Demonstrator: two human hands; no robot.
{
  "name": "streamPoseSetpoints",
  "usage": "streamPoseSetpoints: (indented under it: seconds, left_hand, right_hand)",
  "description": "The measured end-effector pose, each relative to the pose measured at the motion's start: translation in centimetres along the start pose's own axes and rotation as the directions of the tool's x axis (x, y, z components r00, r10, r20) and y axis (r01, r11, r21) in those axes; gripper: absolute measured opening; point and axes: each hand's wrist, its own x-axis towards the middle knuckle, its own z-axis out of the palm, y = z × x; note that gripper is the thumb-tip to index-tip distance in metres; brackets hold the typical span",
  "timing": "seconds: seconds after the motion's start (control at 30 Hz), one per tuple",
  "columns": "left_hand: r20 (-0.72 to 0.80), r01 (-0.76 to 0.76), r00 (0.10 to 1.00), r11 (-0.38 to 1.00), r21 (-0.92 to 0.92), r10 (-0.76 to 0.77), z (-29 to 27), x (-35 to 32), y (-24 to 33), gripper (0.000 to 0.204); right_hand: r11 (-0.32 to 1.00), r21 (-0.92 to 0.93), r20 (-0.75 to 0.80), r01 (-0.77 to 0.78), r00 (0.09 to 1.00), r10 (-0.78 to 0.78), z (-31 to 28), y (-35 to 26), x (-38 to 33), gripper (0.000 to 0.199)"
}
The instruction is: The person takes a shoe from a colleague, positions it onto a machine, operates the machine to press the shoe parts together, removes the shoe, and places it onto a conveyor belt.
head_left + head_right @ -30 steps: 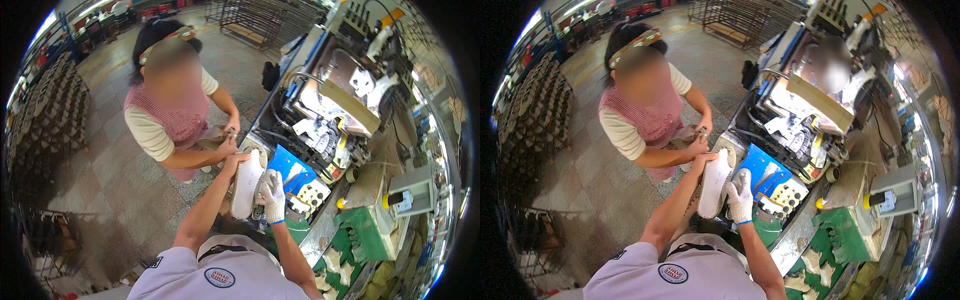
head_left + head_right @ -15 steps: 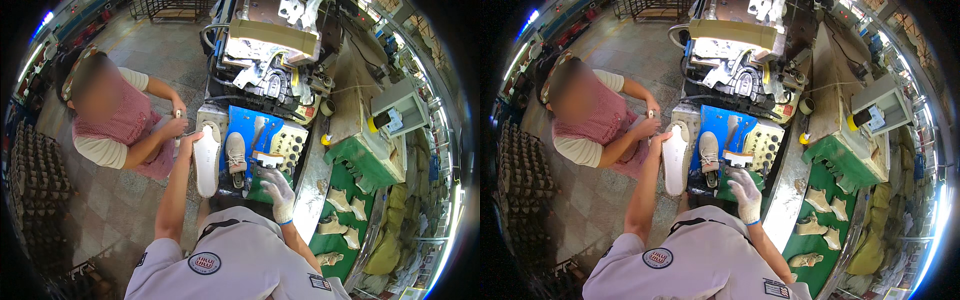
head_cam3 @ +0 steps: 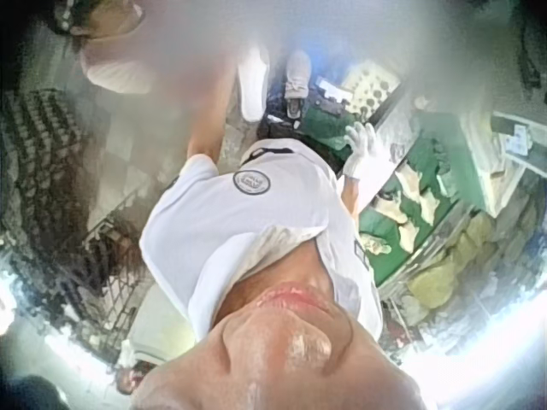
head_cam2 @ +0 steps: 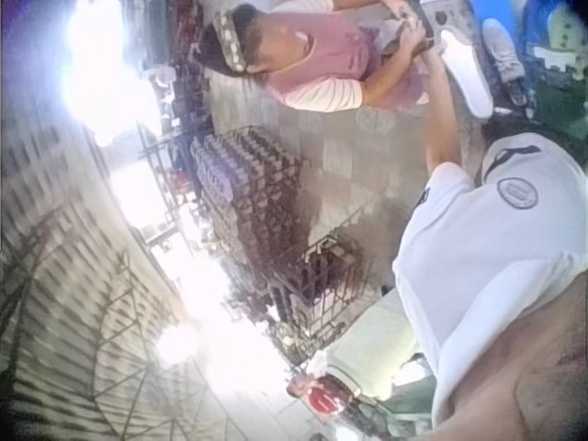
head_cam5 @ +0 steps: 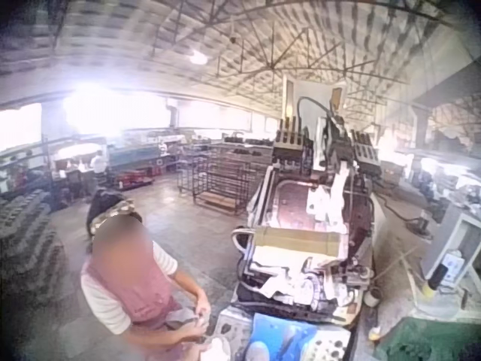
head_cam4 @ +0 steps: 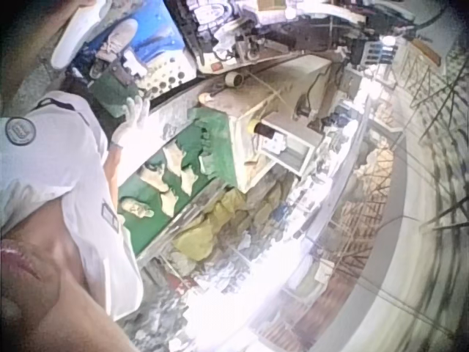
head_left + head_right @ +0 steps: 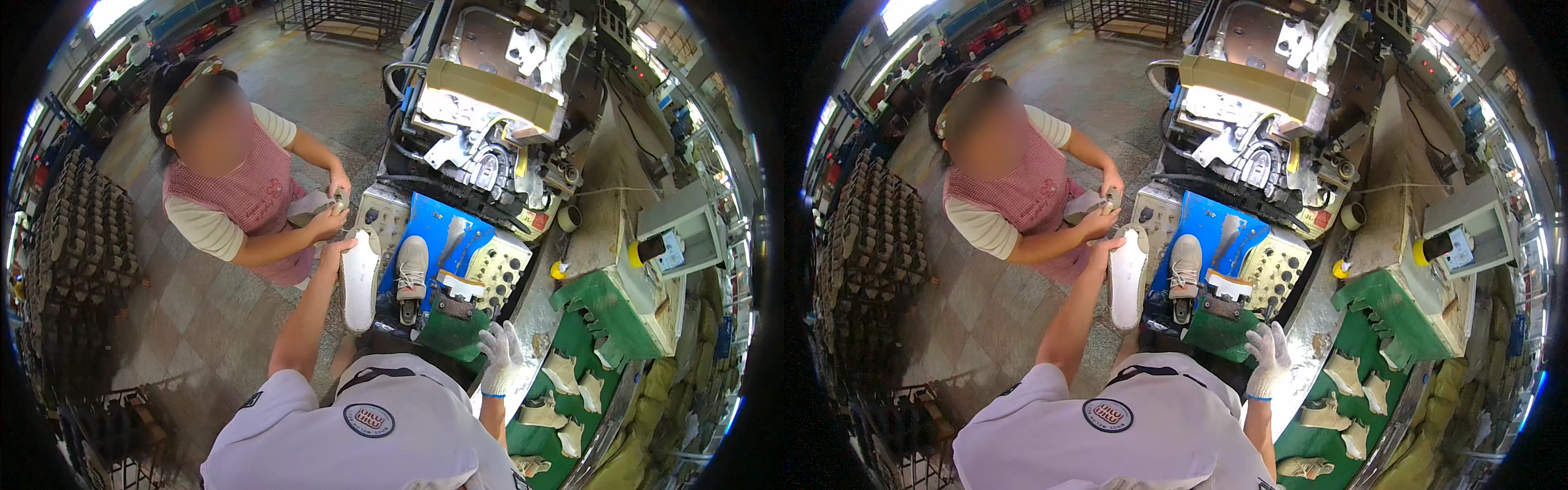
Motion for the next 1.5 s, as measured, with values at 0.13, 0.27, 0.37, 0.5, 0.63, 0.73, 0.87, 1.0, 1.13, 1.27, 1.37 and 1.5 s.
streamPoseSetpoints:
  seconds: [0.13, 0.27, 0.37, 0.5, 0.63, 0.73, 0.87, 1.0, 1.13, 1.27, 1.37, 1.5]
  left_hand:
    - [0.021, 0.012, 1.000, 0.999, -0.042, -0.012, -2.0, 0.4, -1.0, 0.034]
    - [0.041, 0.045, 0.998, 0.999, -0.022, -0.045, -3.0, 1.0, -1.9, 0.037]
    - [0.040, 0.038, 0.999, 0.999, -0.036, -0.036, -3.0, 1.7, -2.7, 0.038]
    - [-0.021, 0.017, 1.000, 1.000, 0.013, -0.017, -5.4, 2.8, -3.4, 0.035]
    - [-0.020, 0.038, 0.999, 0.999, 0.012, -0.038, -3.8, 2.5, -3.5, 0.034]
    - [-0.016, 0.023, 1.000, 1.000, 0.009, -0.023, -3.2, 2.0, -2.6, 0.037]
    - [-0.009, -0.008, 1.000, 1.000, 0.008, 0.008, -2.3, 0.7, -1.3, 0.041]
    - [-0.032, -0.138, 0.990, 0.988, 0.067, 0.141, 0.3, -1.4, 1.2, 0.046]
    - [-0.053, -0.239, 0.967, 0.961, 0.135, 0.248, 1.8, -3.5, 3.0, 0.051]
    - [0.163, -0.333, 0.936, 0.936, 0.116, 0.313, 1.3, -3.7, 6.6, 0.058]
    - [0.270, -0.337, 0.915, 0.936, 0.104, 0.299, 0.6, -4.2, 8.3, 0.062]
    - [-0.179, -0.142, 0.965, 0.958, 0.250, 0.190, -0.5, -6.3, 12.4, 0.052]
  right_hand:
    - [1.000, 0.000, 0.046, -0.026, 0.999, 0.026, 0.2, 0.2, 0.8, 0.063]
    - [1.000, -0.019, 0.072, -0.016, 0.997, 0.017, 0.6, 0.1, 1.4, 0.062]
    - [0.999, -0.035, 0.079, -0.005, 0.997, 0.008, 1.3, -0.6, 1.7, 0.062]
    - [1.000, -0.019, 0.124, -0.021, 0.992, 0.024, 2.1, -0.5, 2.1, 0.062]
    - [1.000, -0.009, 0.110, -0.028, 0.994, 0.028, 2.0, -0.1, 2.3, 0.061]
    - [0.999, -0.024, 0.111, -0.025, 0.993, 0.028, 2.4, -0.2, 2.3, 0.062]
    - [1.000, -0.012, 0.119, -0.024, 0.993, 0.025, 2.5, -0.3, 2.0, 0.059]
    - [0.997, -0.078, 0.112, 0.002, 0.994, 0.007, 2.6, -0.3, 2.0, 0.063]
    - [0.999, -0.046, 0.126, -0.011, 0.992, 0.016, 2.5, 0.2, 2.1, 0.063]
    - [0.999, -0.042, 0.136, -0.033, 0.990, 0.038, 3.0, -0.3, 2.0, 0.063]
    - [0.998, -0.060, 0.132, -0.028, 0.991, 0.036, 3.4, -0.7, 2.0, 0.063]
    - [0.998, -0.051, 0.127, -0.034, 0.991, 0.040, 3.0, -0.6, 2.2, 0.063]
